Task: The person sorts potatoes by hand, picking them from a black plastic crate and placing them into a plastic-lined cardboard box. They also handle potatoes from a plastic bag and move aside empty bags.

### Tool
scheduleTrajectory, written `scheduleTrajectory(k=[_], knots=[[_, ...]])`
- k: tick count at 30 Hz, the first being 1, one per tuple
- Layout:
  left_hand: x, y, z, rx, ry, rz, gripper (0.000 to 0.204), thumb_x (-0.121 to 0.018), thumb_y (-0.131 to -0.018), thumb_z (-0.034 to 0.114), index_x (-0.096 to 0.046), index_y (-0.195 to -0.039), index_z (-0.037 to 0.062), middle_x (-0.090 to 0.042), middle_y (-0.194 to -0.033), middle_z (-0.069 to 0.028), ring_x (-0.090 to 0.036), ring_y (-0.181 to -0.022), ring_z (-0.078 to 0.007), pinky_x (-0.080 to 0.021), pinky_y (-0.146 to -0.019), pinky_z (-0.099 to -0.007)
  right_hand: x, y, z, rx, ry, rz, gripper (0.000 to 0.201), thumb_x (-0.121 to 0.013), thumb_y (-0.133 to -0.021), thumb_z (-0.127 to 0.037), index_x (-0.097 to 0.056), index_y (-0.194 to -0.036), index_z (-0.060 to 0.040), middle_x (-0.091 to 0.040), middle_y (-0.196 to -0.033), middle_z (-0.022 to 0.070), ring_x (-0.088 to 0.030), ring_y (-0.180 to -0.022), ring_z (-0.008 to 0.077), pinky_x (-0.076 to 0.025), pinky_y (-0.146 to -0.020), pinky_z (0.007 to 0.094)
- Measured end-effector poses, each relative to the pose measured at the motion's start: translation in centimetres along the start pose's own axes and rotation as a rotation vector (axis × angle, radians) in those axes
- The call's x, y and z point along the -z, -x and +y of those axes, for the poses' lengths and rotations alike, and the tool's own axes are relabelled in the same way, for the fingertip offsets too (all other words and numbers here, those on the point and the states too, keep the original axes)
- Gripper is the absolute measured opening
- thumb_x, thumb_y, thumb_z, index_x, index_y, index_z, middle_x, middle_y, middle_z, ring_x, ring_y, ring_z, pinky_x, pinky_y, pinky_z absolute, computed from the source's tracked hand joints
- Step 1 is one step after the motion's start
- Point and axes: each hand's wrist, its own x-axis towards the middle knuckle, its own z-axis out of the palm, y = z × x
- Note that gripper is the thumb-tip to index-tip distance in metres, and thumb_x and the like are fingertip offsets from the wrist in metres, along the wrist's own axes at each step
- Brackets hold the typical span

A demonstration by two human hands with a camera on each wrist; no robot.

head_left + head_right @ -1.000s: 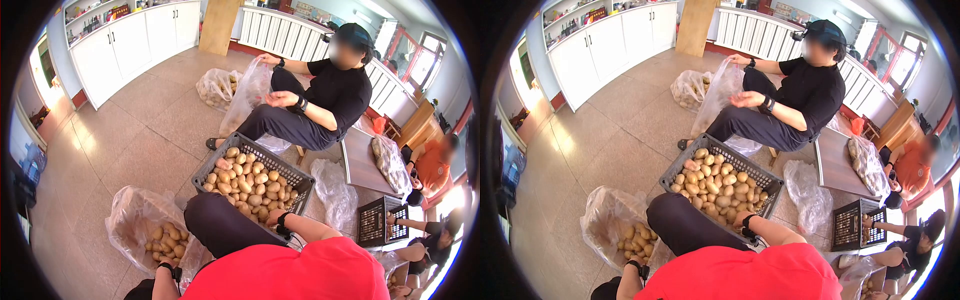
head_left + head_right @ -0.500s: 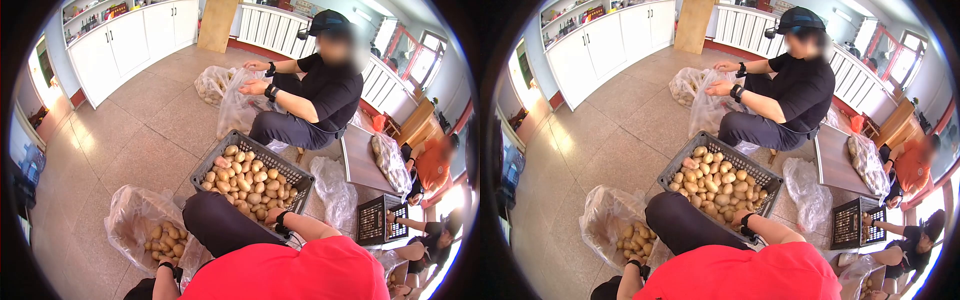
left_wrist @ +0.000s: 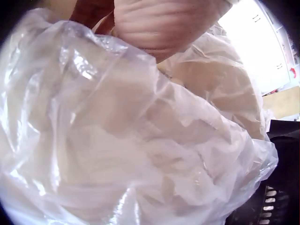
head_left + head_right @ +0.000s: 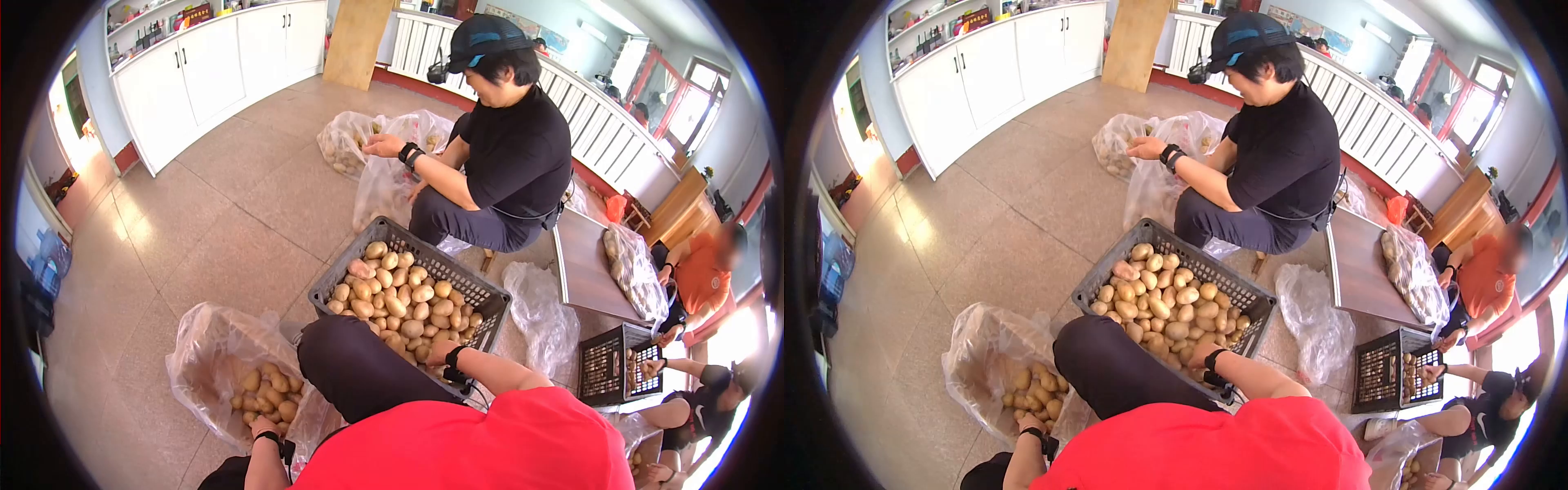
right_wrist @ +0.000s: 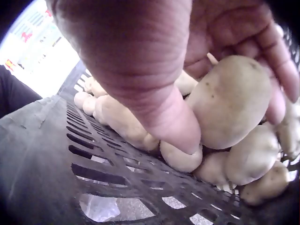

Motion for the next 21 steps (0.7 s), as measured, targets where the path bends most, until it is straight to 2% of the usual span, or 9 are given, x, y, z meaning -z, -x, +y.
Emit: scheduleTrajectory(k=[5,8,9,11,13,16,18,20,21], knots=[[0.5,0.7,0.4,0.011,0.003,0.057,0.061,-0.077,-0.065,0.024,-0.054,-0.117,0.0020,-0.053,-0.125,-0.0159,-0.047,-0.120,-0.0287,-0.043,-0.098,-0.0331,1.1,1.3,-1.3,0.069,0.031,0.069,0.041,-0.061,-0.067,-0.038,-0.070,-0.085,-0.0021,-0.068,-0.085,0.0185,-0.065,-0.082,0.0320,-0.051,-0.075,0.0391],[0.3,0.1,0.2,-0.005,0.051,0.144,0.050,-0.069,-0.073,0.029,-0.059,-0.112,0.0009,-0.057,-0.119,-0.0199,-0.052,-0.115,-0.0317,-0.044,-0.095,-0.0351,3.2,3.3,-2.7,0.033,0.044,-0.079,0.044,-0.058,-0.072,-0.040,-0.068,-0.098,-0.0057,-0.065,-0.102,0.0182,-0.063,-0.095,0.0303,-0.049,-0.082,0.0389],[0.8,0.3,0.3,0.001,0.050,0.146,0.050,-0.069,-0.073,0.029,-0.059,-0.112,0.0009,-0.057,-0.119,-0.0199,-0.052,-0.115,-0.0317,-0.044,-0.095,-0.0351,2.8,2.6,-2.3,0.182,0.040,0.053,0.041,-0.059,-0.070,-0.039,-0.067,-0.085,-0.0026,-0.066,-0.086,0.0166,-0.064,-0.081,0.0299,-0.050,-0.071,0.0388],[3.1,1.4,1.4,-0.194,0.025,0.101,0.045,-0.058,-0.080,0.037,-0.064,-0.104,0.0001,-0.060,-0.112,-0.0243,-0.056,-0.109,-0.0347,-0.045,-0.091,-0.0391,3.0,2.3,-2.5,0.338,0.035,0.184,0.040,-0.060,-0.069,-0.039,-0.067,-0.072,0.0006,-0.066,-0.070,0.0149,-0.066,-0.068,0.0296,-0.052,-0.060,0.0387],[4.4,0.6,2.6,-0.302,0.049,0.200,0.046,-0.051,-0.083,0.040,-0.067,-0.098,0.0002,-0.060,-0.105,-0.0263,-0.058,-0.102,-0.0366,-0.046,-0.088,-0.0427,4.7,2.0,-3.1,0.133,-0.385,0.114,0.039,-0.060,-0.071,-0.039,-0.064,-0.067,0.0000,-0.063,-0.064,0.0119,-0.064,-0.056,0.0245,-0.048,-0.047,0.0363],[7.2,-0.4,5.3,-0.418,0.288,0.385,0.044,-0.049,-0.084,0.041,-0.067,-0.095,0.0021,-0.062,-0.102,-0.0237,-0.060,-0.098,-0.0380,-0.046,-0.085,-0.0453,8.4,3.5,-5.1,0.212,-0.628,0.043,0.040,-0.059,-0.078,-0.040,-0.063,-0.079,0.0001,-0.061,-0.063,0.0077,-0.062,-0.052,0.0151,-0.051,-0.045,0.0268],[10.9,2.0,7.1,-0.617,0.570,0.331,0.029,-0.057,-0.078,0.024,-0.065,-0.097,0.0037,-0.066,-0.093,-0.0189,-0.064,-0.089,-0.0317,-0.049,-0.080,-0.0378,11.1,4.2,-6.8,0.269,-0.739,0.063,0.040,-0.059,-0.082,-0.041,-0.063,-0.091,-0.0016,-0.061,-0.069,0.0074,-0.057,-0.049,0.0128,-0.048,-0.043,0.0257],[14.0,6.0,9.6,-0.782,0.822,0.557,0.022,-0.056,-0.076,0.007,-0.064,-0.096,0.0069,-0.067,-0.088,-0.0135,-0.065,-0.085,-0.0261,-0.050,-0.078,-0.0341,13.2,2.9,-7.9,0.450,-0.535,0.360,0.035,-0.058,-0.084,-0.035,-0.062,-0.094,-0.0015,-0.062,-0.078,0.0076,-0.059,-0.058,0.0114,-0.049,-0.047,0.0272],[15.9,7.6,10.6,-0.813,0.853,0.534,0.020,-0.057,-0.076,0.008,-0.063,-0.095,0.0066,-0.067,-0.090,-0.0122,-0.065,-0.084,-0.0251,-0.050,-0.077,-0.0334,15.7,6.1,-10.3,0.371,-0.760,0.278,0.039,-0.061,-0.081,-0.038,-0.063,-0.091,-0.0002,-0.063,-0.074,0.0095,-0.060,-0.055,0.0159,-0.048,-0.048,0.0283]])
